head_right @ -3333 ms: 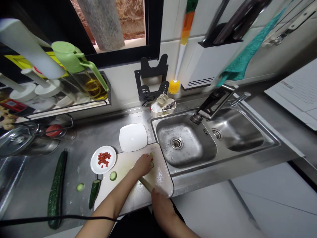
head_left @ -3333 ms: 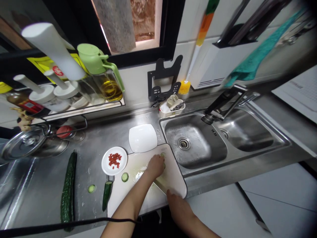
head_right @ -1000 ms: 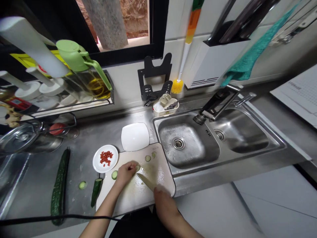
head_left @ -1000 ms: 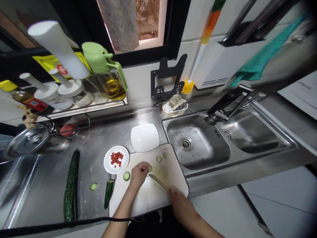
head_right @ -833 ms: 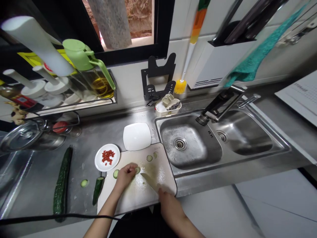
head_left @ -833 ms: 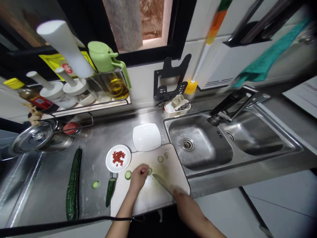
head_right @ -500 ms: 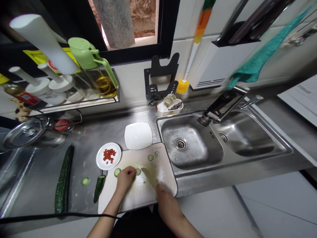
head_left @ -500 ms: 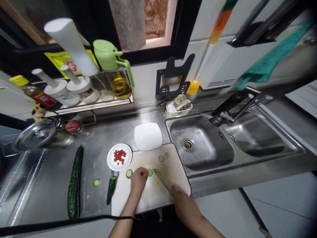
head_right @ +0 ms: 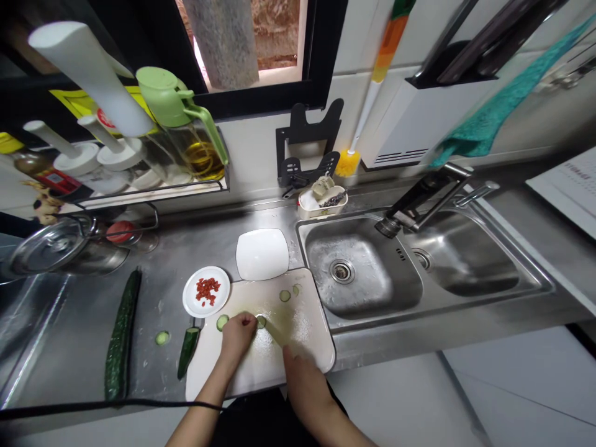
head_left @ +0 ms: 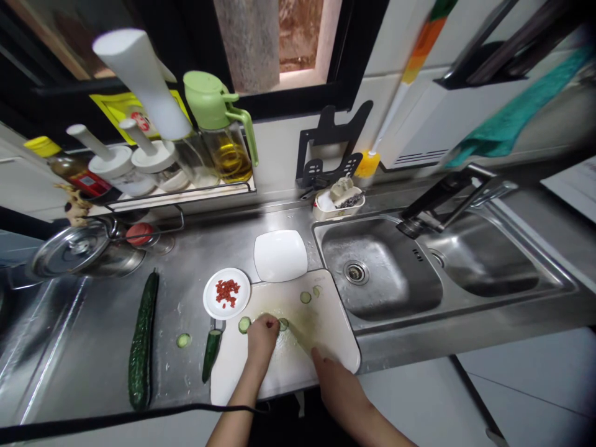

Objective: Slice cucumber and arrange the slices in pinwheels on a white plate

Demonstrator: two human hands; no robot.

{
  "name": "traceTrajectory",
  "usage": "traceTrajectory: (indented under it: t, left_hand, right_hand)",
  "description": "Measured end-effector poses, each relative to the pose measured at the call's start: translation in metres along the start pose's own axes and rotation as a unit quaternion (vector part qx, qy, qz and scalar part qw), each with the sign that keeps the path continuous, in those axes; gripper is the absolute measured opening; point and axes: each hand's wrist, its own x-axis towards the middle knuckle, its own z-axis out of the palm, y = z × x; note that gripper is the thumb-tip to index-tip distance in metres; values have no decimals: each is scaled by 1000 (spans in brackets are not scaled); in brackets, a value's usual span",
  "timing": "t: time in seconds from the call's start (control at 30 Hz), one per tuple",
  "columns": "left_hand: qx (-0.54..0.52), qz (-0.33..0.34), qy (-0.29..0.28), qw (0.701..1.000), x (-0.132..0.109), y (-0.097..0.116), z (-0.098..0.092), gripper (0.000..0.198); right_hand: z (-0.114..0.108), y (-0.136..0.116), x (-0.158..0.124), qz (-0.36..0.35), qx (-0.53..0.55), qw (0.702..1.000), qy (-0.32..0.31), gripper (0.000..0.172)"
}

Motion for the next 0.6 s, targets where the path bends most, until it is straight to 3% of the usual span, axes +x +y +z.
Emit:
traceTrajectory:
  t: [0.6]
  left_hand:
    - [7,-8,-9,1000,5,0,0,17]
  right_hand:
    - [-7,-6,5,-5,4,1000,-1,53]
